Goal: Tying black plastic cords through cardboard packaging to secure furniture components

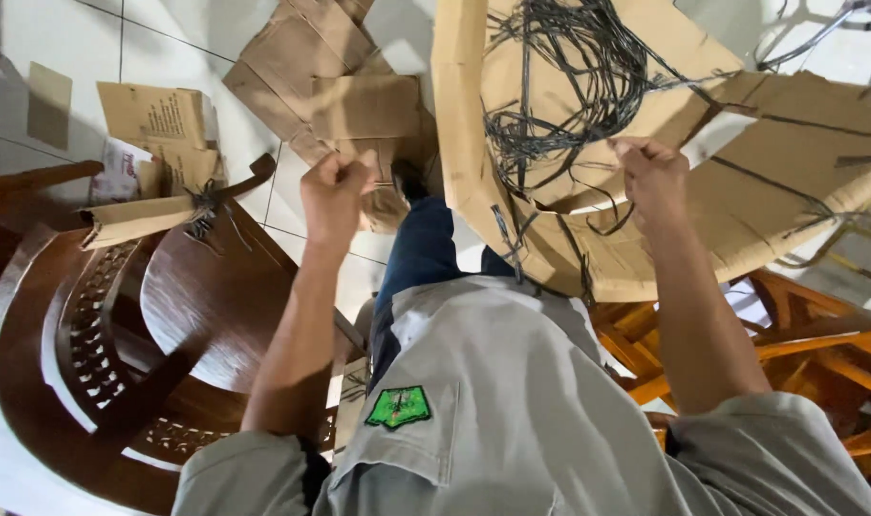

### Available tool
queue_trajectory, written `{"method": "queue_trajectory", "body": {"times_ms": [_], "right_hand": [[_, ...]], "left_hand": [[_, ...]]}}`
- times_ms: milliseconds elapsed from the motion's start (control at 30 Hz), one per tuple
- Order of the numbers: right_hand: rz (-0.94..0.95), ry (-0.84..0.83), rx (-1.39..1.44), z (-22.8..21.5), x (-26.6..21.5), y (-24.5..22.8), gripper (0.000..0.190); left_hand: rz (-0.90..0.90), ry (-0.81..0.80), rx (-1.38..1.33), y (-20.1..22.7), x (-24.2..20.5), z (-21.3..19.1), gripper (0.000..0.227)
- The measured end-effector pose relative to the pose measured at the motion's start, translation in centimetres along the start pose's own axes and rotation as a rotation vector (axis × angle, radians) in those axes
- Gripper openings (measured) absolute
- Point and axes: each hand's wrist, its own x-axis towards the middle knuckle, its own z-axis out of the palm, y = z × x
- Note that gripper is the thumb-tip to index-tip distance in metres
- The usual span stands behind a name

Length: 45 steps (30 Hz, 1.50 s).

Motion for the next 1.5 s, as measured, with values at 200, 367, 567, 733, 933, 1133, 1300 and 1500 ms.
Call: {"method": "queue_trajectory", "body": {"times_ms": [200,367,567,733,933,1133,1300,1500], "right_hand": [[-0.066,0.121,-0.109,6.0,6.8,3.3,0.005],[-0.357,-0.062,-0.692,10.5,20.5,19.0,0.019],[-0.319,-0.569,-1.349,12.6,27.5,26.0,0.015],[-0.15,-0.629,-1.116,14.4,23.5,21.8,0.014],[0.0,-0.564,-0.765,14.1,18.4,11.0,0.016],[0.067,-0.427,-0.55,10.7,14.9,2.3,0.021],[0.091,-0.31,-0.481,6.3,12.8,2.5,0.022],[0.006,-0.295,-0.182,3.8,4.3,-3.8,0.027]], "left_hand": [[-0.419,0.095,-0.236,-12.1,3.3,1.8,0.01],[-0.697,0.109,-0.264,-18.2,3.8,10.9,0.032],[-0.372,-0.155,-0.158,-30.3,8.5,22.8,0.031],[-0.639,-0.155,-0.202,-22.3,10.2,23.0,0.061],[-0.2,-0.136,0.256,-18.0,13.0,15.5,0.037],[-0.473,0.335,-0.543,-11.4,13.4,6.2,0.026],[-0.157,0.449,-0.359,-4.1,10.7,3.5,0.024],[0.046,0.495,-0.586,3.8,5.8,4.4,0.017]]}}
